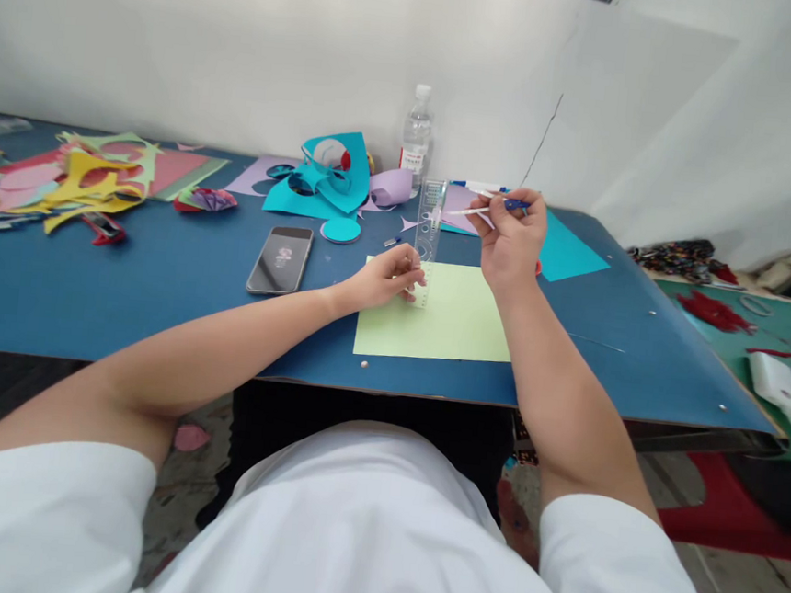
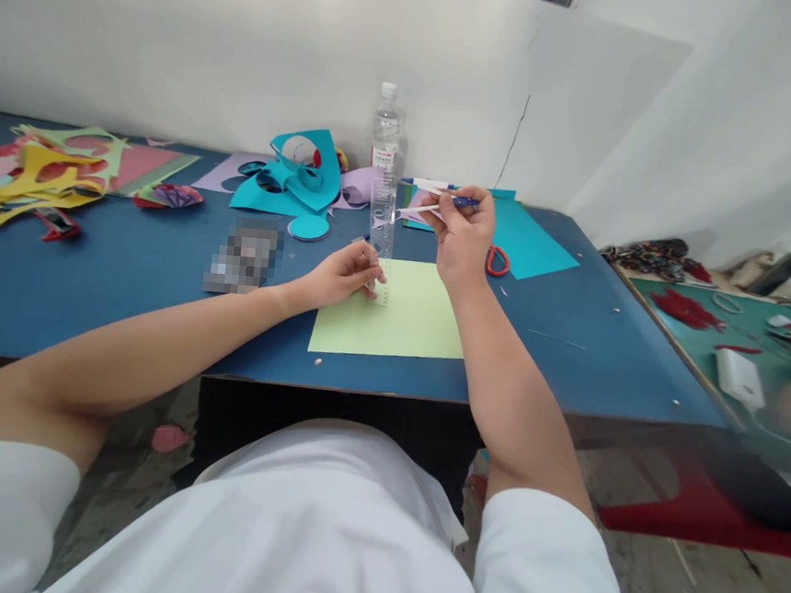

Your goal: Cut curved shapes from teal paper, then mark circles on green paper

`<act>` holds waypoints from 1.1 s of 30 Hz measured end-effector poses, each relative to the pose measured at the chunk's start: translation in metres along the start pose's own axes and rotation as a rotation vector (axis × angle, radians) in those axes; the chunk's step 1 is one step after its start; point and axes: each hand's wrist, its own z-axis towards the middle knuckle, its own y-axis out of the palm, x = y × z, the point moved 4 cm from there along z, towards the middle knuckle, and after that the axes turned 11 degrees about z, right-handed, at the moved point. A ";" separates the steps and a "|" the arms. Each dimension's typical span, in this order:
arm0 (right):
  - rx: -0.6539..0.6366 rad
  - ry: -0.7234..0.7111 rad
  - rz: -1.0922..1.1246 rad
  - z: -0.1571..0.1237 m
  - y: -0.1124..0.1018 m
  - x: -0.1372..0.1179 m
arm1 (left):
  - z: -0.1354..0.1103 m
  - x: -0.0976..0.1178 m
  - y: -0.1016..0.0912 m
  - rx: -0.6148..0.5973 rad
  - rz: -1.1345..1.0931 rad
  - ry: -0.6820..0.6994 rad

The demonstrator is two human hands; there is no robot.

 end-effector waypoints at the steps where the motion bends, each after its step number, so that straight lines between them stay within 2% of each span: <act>1: 0.007 0.006 -0.001 -0.001 0.001 -0.001 | 0.000 0.000 0.000 0.000 0.000 -0.001; 9: 0.038 0.030 -0.121 -0.012 0.017 -0.017 | -0.001 0.001 0.000 -0.005 -0.009 -0.006; 23: 0.058 0.064 -0.051 -0.009 0.011 -0.011 | 0.000 0.000 0.000 0.004 -0.009 -0.002; 33: 0.037 0.009 -0.108 -0.011 0.014 -0.015 | -0.001 0.003 0.001 0.008 0.001 0.008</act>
